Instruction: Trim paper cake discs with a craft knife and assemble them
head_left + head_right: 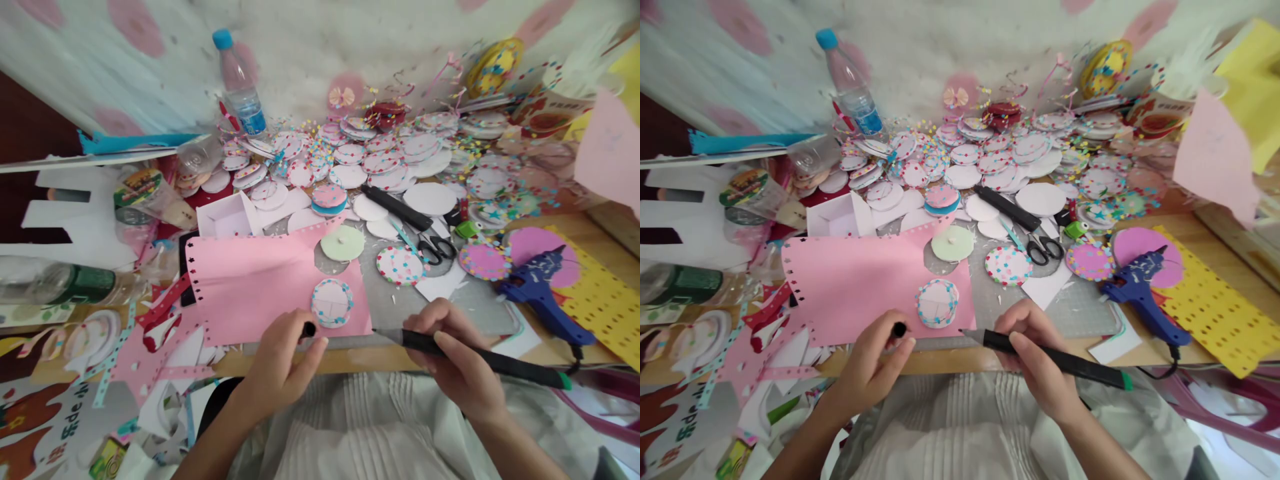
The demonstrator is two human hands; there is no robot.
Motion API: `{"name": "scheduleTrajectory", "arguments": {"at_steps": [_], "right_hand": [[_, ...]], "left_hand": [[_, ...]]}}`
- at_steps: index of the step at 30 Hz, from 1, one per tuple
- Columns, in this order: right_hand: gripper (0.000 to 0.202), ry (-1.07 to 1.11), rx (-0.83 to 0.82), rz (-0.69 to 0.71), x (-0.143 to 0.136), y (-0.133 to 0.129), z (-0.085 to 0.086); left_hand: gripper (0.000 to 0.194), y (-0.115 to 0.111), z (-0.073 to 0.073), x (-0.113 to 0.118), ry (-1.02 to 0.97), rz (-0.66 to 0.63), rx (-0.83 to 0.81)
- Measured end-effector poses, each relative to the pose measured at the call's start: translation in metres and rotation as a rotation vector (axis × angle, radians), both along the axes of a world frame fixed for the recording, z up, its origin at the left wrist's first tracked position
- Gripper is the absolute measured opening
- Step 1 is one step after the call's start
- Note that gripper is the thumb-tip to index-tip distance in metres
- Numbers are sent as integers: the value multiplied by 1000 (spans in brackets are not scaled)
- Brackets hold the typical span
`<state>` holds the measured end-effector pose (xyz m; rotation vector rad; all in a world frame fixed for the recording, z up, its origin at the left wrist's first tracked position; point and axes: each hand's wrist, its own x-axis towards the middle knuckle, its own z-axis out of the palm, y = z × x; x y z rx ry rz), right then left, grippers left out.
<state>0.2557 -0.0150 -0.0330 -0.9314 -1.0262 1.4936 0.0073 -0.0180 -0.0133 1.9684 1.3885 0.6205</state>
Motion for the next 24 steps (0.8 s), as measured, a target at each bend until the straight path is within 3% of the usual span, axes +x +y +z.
{"name": "scheduleTrajectory", "arguments": {"at_steps": [5, 12, 15, 19, 24], "right_hand": [[16, 22, -5, 123, -13, 2, 10], [17, -24, 0, 239, -15, -8, 16], [16, -141, 95, 310, -15, -17, 24], [17, -322, 332, 356, -19, -34, 36], [25, -214, 535, 226, -34, -51, 38]], "left_hand": [[15, 3, 12, 13, -104, -188, -104], [26, -2, 25, 17, 9, -304, 92], [32, -15, 30, 16, 52, -365, 116], [29, -37, 37, 18, 14, -482, -10], [18, -53, 44, 26, 98, -561, 3]]}}
